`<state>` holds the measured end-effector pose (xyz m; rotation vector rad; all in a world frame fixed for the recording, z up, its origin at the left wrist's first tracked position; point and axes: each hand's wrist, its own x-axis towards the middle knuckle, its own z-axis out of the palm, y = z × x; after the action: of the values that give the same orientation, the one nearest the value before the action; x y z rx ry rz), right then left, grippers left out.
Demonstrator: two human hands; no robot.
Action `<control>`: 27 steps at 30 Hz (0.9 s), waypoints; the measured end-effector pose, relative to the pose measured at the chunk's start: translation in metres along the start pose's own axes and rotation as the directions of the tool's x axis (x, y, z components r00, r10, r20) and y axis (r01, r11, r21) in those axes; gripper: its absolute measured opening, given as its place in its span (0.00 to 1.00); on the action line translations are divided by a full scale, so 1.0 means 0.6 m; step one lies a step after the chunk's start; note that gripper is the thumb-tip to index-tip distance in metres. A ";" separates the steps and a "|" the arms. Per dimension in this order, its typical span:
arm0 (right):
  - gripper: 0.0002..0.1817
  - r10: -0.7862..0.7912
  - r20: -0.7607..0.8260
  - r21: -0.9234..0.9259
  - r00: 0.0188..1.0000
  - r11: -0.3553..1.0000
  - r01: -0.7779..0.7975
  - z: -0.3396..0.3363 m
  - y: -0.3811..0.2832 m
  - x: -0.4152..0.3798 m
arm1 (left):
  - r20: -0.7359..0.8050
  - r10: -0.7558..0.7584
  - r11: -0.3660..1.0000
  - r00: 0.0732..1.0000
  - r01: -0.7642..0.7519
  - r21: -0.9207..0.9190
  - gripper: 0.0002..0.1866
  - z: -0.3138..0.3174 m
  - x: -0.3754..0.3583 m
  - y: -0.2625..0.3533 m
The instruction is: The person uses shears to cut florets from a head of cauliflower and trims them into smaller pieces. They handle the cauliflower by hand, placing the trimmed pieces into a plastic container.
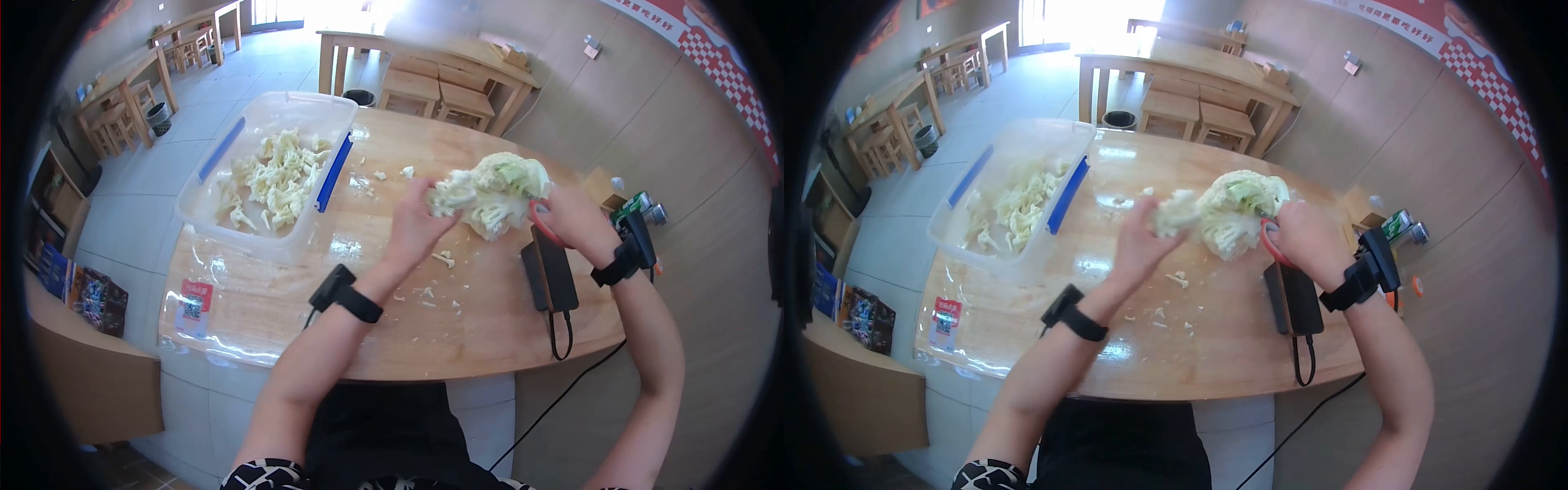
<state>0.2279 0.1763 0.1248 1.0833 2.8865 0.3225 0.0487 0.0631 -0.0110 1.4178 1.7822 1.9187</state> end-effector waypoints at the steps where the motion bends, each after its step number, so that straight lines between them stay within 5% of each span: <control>1: 0.17 0.022 0.016 0.045 1.000 0.999 -0.023 -0.004 0.000 0.000 | -0.010 -0.020 1.000 1.000 0.020 0.001 0.25 -0.020 0.001 0.003; 5: 0.20 -0.058 0.036 0.182 0.998 0.982 0.050 -0.049 -0.030 -0.054 | 0.036 0.079 0.992 0.996 -0.082 0.098 0.31 -0.081 -0.004 0.023; 7: 0.19 0.139 0.206 0.341 0.969 0.918 -0.204 -0.043 -0.047 -0.098 | 0.148 0.042 0.999 0.988 -0.037 -0.033 0.39 -0.104 -0.012 0.052; 8: 0.17 0.161 0.349 0.525 0.923 0.782 -0.335 -0.043 -0.058 -0.119 | 0.150 0.027 0.999 0.988 -0.023 -0.027 0.39 -0.114 -0.016 0.065; 10: 0.14 0.185 0.369 0.786 0.911 0.461 -0.412 -0.029 -0.088 -0.143 | 0.187 0.151 0.984 0.971 -0.165 0.063 0.44 -0.128 -0.020 0.090; 11: 0.14 0.183 0.382 0.783 0.906 0.457 -0.423 -0.012 -0.104 -0.146 | 0.194 0.138 0.986 0.971 -0.153 0.063 0.44 -0.130 -0.022 0.096; 13: 0.13 0.229 0.083 0.989 0.970 0.102 -0.109 0.029 -0.137 -0.140 | 0.243 0.206 0.974 0.948 -0.222 0.041 0.45 -0.133 -0.023 0.100; 14: 0.13 0.228 0.091 0.989 0.969 0.094 -0.115 0.043 -0.151 -0.132 | 0.249 0.198 0.975 0.948 -0.216 0.045 0.45 -0.133 -0.024 0.101; 16: 0.18 0.215 0.016 0.991 0.977 -0.135 0.014 0.065 -0.177 -0.111 | 0.326 0.275 0.953 0.905 -0.301 0.033 0.47 -0.135 -0.032 0.097; 17: 0.19 0.202 0.120 0.971 0.972 -0.226 -0.073 0.064 -0.187 -0.106 | 0.330 0.262 0.955 0.907 -0.292 0.045 0.47 -0.134 -0.035 0.091; 19: 0.22 0.183 0.111 0.967 0.977 -0.247 -0.064 0.068 -0.203 -0.094 | 0.323 0.329 0.944 0.888 -0.320 -0.082 0.46 -0.128 -0.040 0.079; 23: 0.29 0.167 0.011 0.925 0.986 -0.377 0.054 0.086 -0.212 -0.081 | 0.202 0.295 0.955 0.934 -0.295 -0.032 0.48 -0.124 -0.041 0.081; 25: 0.29 0.120 -0.030 0.895 0.992 -0.438 0.080 0.086 -0.210 -0.072 | 0.105 0.051 0.980 0.993 -0.029 -0.196 0.42 -0.118 -0.045 0.084; 27: 0.28 0.127 -0.007 0.877 0.992 -0.476 0.067 0.098 -0.213 -0.068 | 0.265 0.128 0.987 0.956 -0.098 -0.123 0.37 -0.129 -0.034 0.066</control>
<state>0.1827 0.0666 0.0393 0.8895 2.2703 -2.9745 0.0232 -0.0147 0.0245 1.6837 1.4793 1.7391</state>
